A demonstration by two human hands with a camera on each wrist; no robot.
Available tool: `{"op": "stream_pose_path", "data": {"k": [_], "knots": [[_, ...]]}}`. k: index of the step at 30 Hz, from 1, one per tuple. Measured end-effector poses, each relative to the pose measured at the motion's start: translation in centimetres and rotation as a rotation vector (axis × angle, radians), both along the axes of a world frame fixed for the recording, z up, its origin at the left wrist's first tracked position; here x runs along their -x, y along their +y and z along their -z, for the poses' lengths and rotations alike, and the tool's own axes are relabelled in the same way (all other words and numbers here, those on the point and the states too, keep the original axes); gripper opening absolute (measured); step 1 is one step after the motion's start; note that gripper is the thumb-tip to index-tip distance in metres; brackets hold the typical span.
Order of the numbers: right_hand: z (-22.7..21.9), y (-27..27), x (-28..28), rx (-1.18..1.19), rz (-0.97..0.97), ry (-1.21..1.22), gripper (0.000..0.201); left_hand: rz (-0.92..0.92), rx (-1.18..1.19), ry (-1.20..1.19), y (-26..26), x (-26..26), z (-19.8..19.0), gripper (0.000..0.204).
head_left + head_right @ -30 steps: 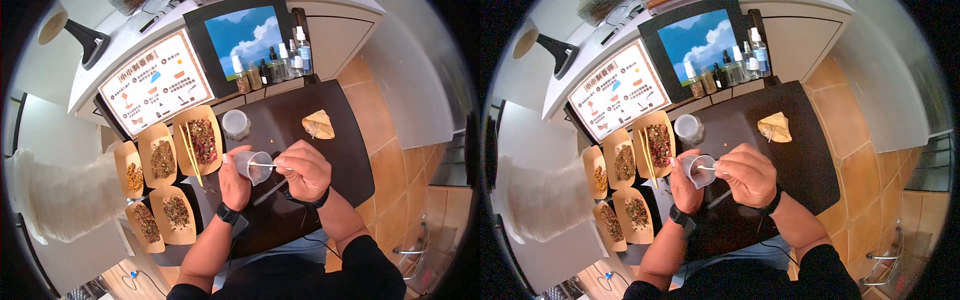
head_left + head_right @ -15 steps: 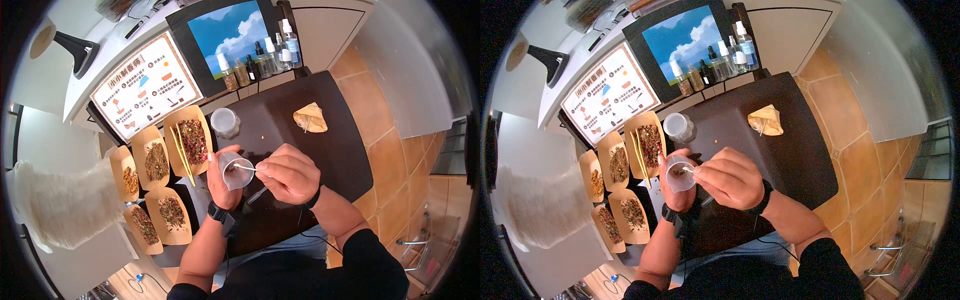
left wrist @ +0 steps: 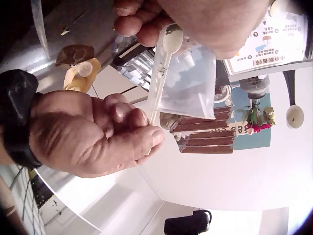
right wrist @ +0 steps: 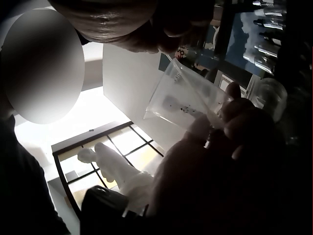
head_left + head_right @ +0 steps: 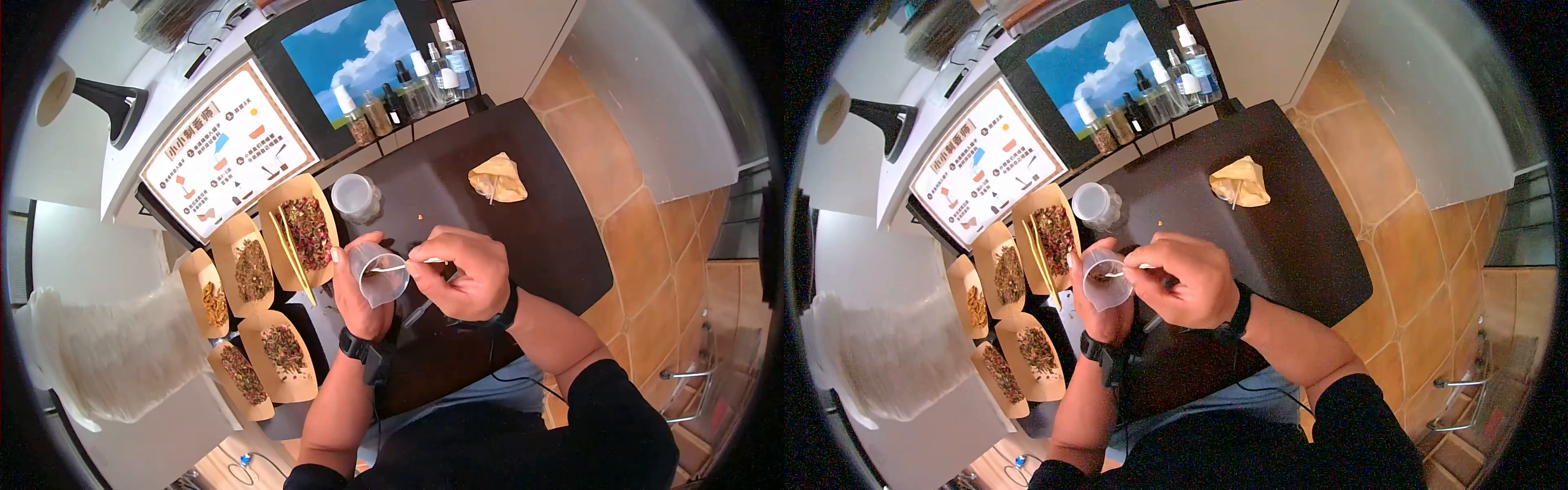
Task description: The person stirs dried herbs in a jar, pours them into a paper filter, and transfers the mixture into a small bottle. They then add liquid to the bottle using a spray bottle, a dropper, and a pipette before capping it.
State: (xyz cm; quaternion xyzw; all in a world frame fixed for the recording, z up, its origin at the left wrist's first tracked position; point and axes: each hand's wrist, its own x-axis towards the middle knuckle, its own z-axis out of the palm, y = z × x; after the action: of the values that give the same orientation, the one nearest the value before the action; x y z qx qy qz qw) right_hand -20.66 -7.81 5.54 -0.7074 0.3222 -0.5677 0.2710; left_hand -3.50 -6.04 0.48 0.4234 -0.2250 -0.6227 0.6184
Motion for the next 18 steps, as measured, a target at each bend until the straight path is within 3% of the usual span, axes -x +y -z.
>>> {"op": "stream_pose_path", "data": {"k": [1, 8, 10, 16, 18], "knots": [[-0.1, 0.2, 0.1, -0.126, -0.036, -0.015, 0.02, 0.002, 0.0, -0.001, 0.0, 0.0, 0.0, 0.061], [1.0, 0.3, -0.1, -0.244, -0.095, -0.15, 0.014, 0.03, 0.006, 0.025, 0.1, -0.5, 0.8, 0.064], [0.7, 0.5, 0.0, -0.48, -0.224, -0.319, 0.01, 0.052, 0.018, 0.038, 0.0, -0.6, 0.9, 0.063], [0.2, -0.4, -0.3, -0.121, -0.16, -0.176, 0.008, 0.002, 0.013, 0.038, -0.1, -0.3, 1.3, 0.062], [0.1, -0.6, 0.2, -0.159, -0.228, -0.139, 0.007, -0.017, 0.037, 0.077, -0.2, -0.3, 1.0, 0.061]]}}
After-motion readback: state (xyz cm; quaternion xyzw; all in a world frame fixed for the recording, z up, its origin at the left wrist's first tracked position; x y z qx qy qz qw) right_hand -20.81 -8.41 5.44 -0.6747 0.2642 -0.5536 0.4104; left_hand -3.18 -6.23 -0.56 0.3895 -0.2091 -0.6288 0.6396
